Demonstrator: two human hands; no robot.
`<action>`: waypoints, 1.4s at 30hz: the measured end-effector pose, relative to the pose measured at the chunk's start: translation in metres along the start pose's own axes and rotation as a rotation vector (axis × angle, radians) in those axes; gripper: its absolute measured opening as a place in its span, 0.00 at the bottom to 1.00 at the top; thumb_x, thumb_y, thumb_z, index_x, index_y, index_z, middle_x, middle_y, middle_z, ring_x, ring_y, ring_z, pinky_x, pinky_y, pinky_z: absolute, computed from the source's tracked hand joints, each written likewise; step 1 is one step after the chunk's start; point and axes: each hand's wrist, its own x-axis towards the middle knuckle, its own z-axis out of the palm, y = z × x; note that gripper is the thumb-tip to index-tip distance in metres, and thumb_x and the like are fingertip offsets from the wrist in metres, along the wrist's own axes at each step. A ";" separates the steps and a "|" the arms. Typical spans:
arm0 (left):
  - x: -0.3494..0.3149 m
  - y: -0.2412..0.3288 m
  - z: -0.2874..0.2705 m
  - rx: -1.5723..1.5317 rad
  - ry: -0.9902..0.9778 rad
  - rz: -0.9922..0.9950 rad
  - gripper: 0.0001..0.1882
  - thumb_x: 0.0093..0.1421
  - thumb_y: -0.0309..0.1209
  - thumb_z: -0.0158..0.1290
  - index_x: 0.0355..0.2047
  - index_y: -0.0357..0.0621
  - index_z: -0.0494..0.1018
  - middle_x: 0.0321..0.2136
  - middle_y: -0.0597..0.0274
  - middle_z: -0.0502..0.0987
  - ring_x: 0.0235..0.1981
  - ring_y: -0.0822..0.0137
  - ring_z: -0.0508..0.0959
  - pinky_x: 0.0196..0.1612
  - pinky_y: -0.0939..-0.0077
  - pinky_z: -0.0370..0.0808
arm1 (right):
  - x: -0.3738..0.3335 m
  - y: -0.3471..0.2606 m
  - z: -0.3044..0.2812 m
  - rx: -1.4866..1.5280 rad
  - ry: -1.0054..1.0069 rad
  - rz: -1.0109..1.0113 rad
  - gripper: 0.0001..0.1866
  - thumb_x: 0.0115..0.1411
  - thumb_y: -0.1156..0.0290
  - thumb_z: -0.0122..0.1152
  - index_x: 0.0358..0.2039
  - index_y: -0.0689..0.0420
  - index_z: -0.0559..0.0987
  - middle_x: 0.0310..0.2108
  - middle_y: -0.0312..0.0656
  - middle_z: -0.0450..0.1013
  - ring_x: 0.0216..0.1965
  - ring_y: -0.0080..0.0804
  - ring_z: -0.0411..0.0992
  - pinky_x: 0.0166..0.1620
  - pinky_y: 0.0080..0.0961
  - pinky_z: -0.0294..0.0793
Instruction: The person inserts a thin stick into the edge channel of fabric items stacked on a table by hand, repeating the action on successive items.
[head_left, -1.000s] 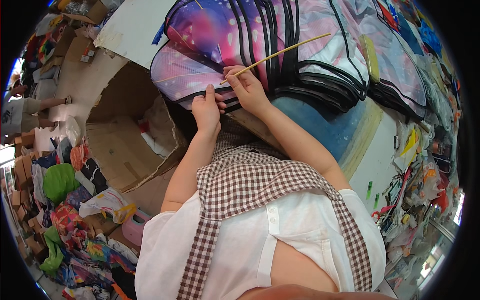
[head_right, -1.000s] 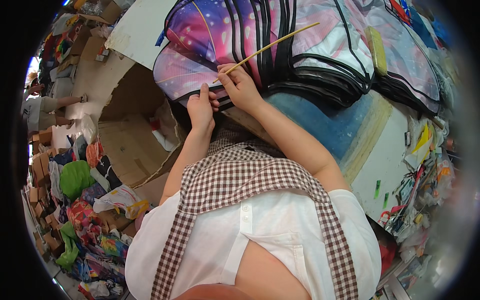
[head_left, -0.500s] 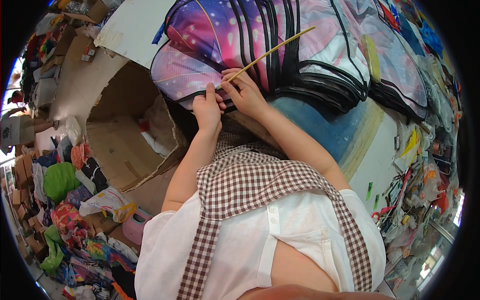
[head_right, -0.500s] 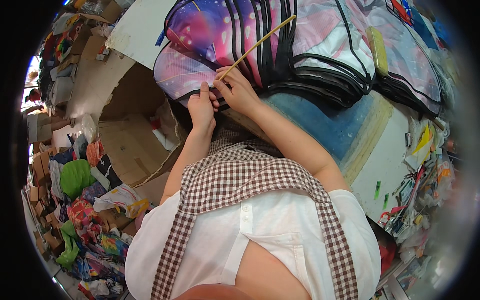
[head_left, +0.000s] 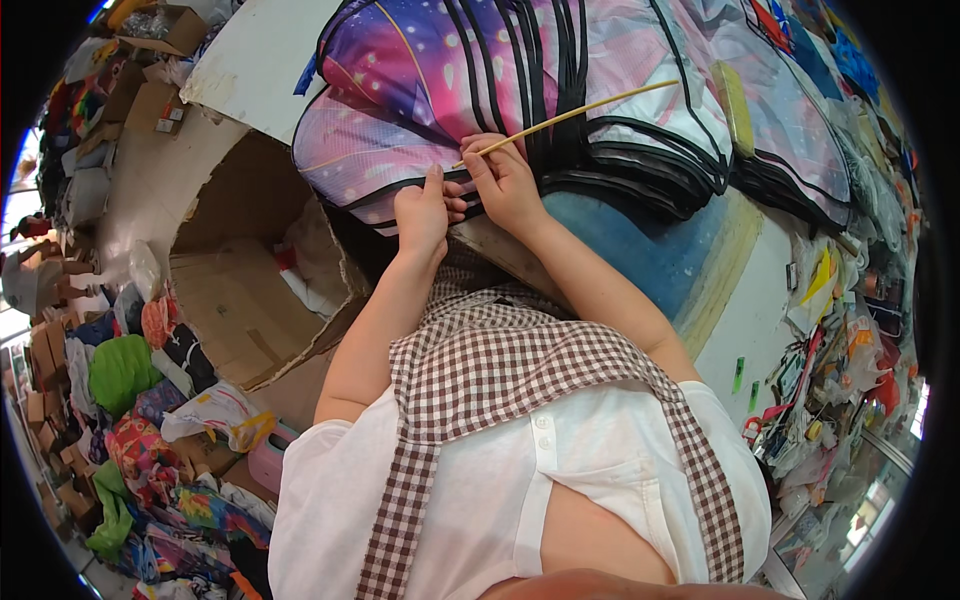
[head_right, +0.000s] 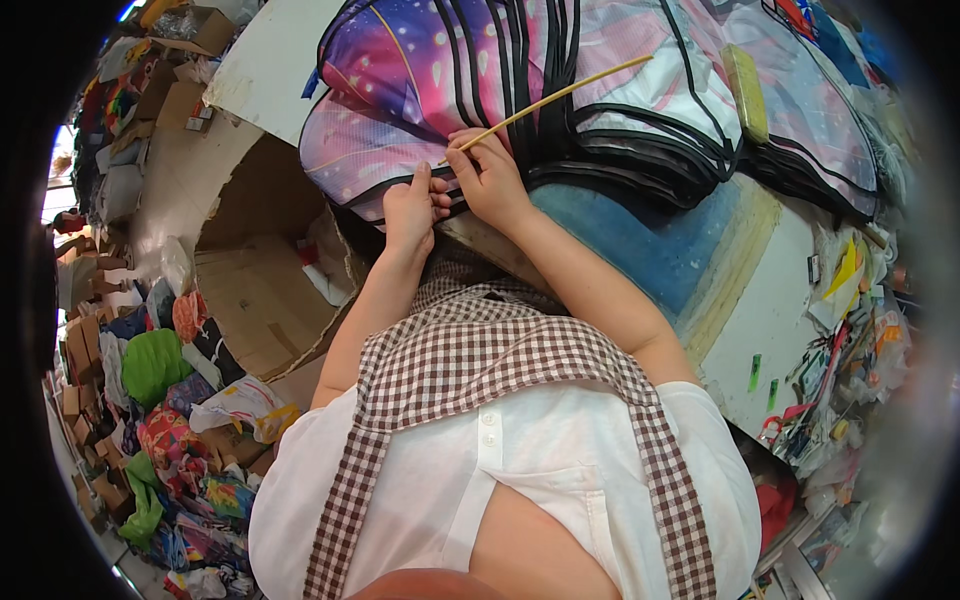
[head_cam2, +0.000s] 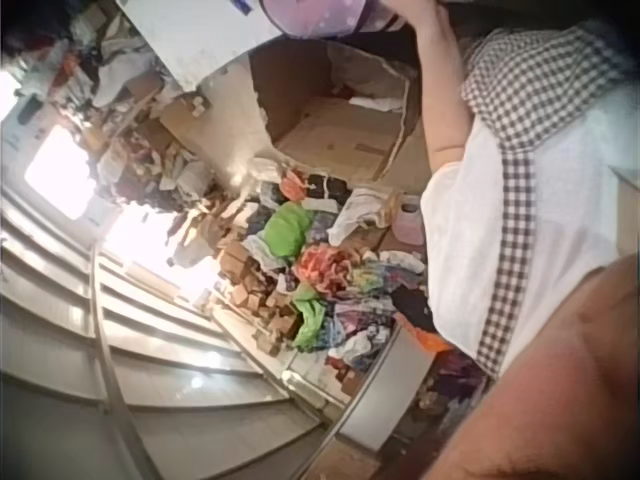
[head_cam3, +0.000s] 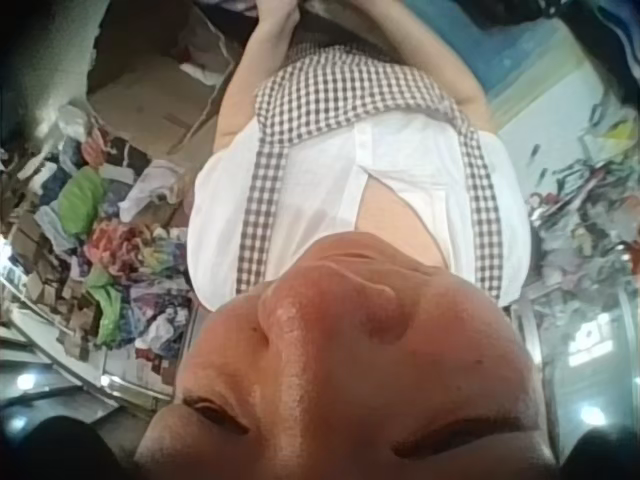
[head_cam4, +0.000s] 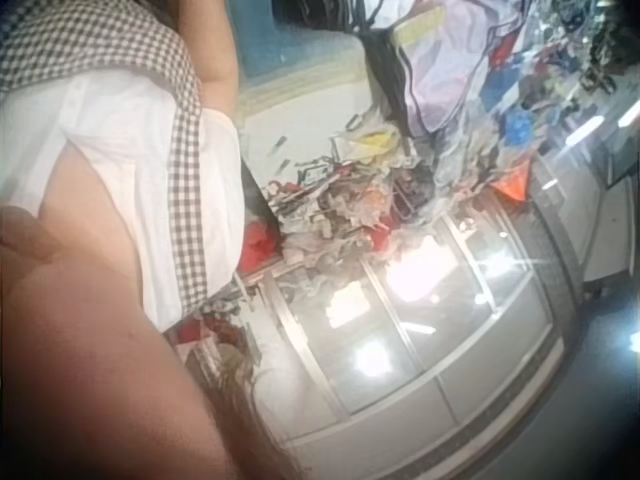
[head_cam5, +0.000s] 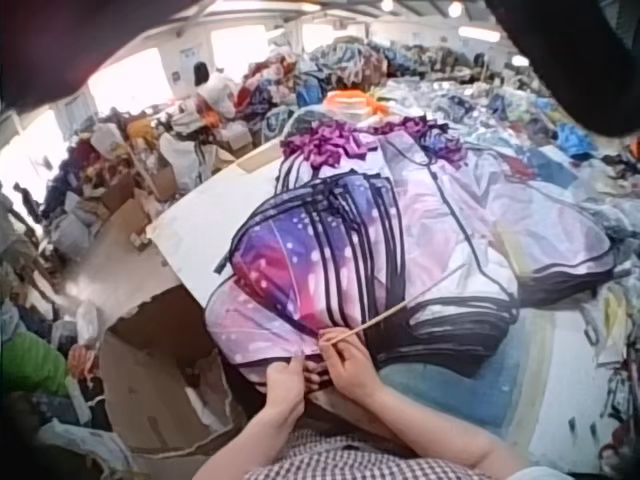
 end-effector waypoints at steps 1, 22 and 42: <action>0.000 0.000 0.001 0.001 0.000 0.000 0.22 0.67 0.41 0.48 0.23 0.35 0.72 0.17 0.61 0.74 0.15 0.71 0.74 0.19 0.79 0.71 | 0.000 -0.001 -0.001 -0.044 -0.020 -0.016 0.07 0.63 0.71 0.57 0.36 0.63 0.76 0.41 0.47 0.73 0.44 0.39 0.73 0.46 0.29 0.72; -0.012 0.005 -0.039 -0.269 0.229 0.083 0.12 0.64 0.39 0.52 0.32 0.50 0.61 0.23 0.68 0.70 0.20 0.75 0.70 0.19 0.81 0.66 | 0.015 -0.029 -0.020 0.315 0.029 0.080 0.08 0.69 0.70 0.48 0.44 0.59 0.72 0.48 0.42 0.71 0.49 0.28 0.70 0.54 0.26 0.69; 0.011 0.014 0.028 1.368 0.107 0.872 0.11 0.57 0.39 0.57 0.36 0.48 0.76 0.36 0.63 0.74 0.45 0.59 0.73 0.49 0.53 0.61 | 0.028 -0.043 -0.034 0.686 0.147 0.377 0.12 0.69 0.63 0.48 0.45 0.56 0.74 0.45 0.39 0.74 0.47 0.23 0.72 0.50 0.25 0.73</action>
